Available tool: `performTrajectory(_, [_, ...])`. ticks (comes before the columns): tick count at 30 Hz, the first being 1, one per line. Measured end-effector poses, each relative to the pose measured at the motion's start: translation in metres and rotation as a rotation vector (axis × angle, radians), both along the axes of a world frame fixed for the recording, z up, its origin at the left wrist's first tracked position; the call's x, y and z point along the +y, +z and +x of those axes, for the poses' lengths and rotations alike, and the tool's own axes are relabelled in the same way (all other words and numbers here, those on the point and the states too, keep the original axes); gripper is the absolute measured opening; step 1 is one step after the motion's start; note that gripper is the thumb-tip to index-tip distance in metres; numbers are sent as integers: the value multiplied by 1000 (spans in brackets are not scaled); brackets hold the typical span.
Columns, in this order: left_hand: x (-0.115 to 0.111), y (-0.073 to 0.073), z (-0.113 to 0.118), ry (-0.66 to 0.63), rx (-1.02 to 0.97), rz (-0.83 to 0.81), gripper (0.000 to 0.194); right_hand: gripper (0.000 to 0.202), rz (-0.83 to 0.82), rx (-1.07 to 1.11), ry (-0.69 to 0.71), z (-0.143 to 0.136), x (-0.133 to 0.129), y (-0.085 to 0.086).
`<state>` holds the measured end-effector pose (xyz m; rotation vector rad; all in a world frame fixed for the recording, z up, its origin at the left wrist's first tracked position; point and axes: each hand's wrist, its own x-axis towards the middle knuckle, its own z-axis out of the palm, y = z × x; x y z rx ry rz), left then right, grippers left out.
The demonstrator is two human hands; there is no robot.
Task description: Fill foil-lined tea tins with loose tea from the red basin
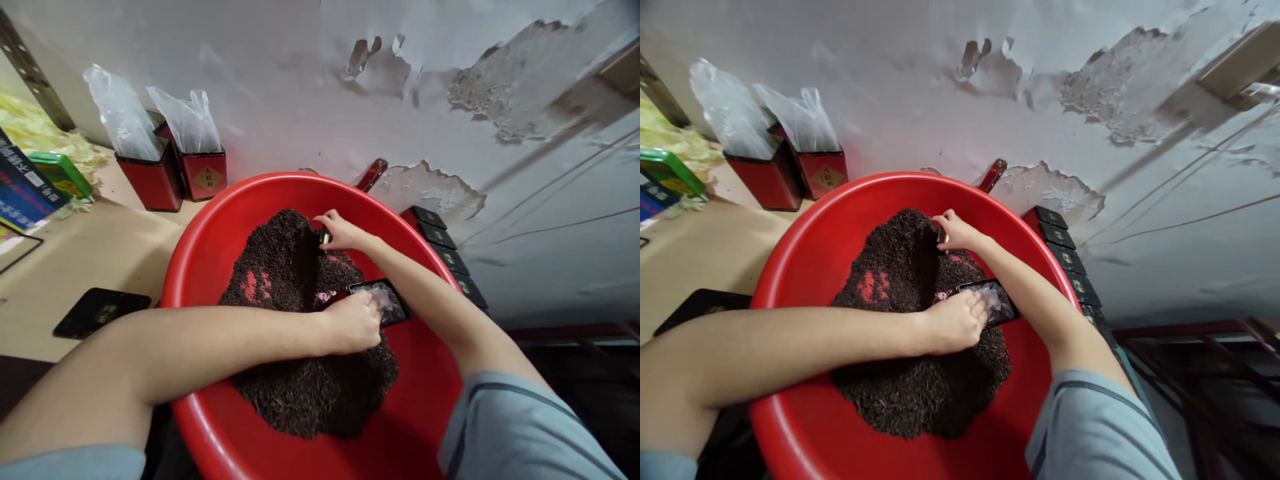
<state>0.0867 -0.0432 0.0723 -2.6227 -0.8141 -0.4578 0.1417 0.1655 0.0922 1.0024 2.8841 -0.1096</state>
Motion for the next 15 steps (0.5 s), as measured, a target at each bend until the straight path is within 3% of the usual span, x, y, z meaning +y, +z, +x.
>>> performTrajectory(4, [-1, -3, -2, -42, 14, 49, 27, 47, 63, 368, -18, 45, -25, 43])
performTrajectory(8, [-4, -3, -3, -22, -13, 72, 28, 35, 63, 482, -159, 100, -78, 74])
performTrajectory(11, [-6, -3, -6, -15, -49, 87, 30, 40, -56, 531, -283, 137, -112, 77])
performTrajectory(15, [-5, -4, -10, -33, -50, -29, 31, 49, -363, 609, -271, 175, -137, 56])
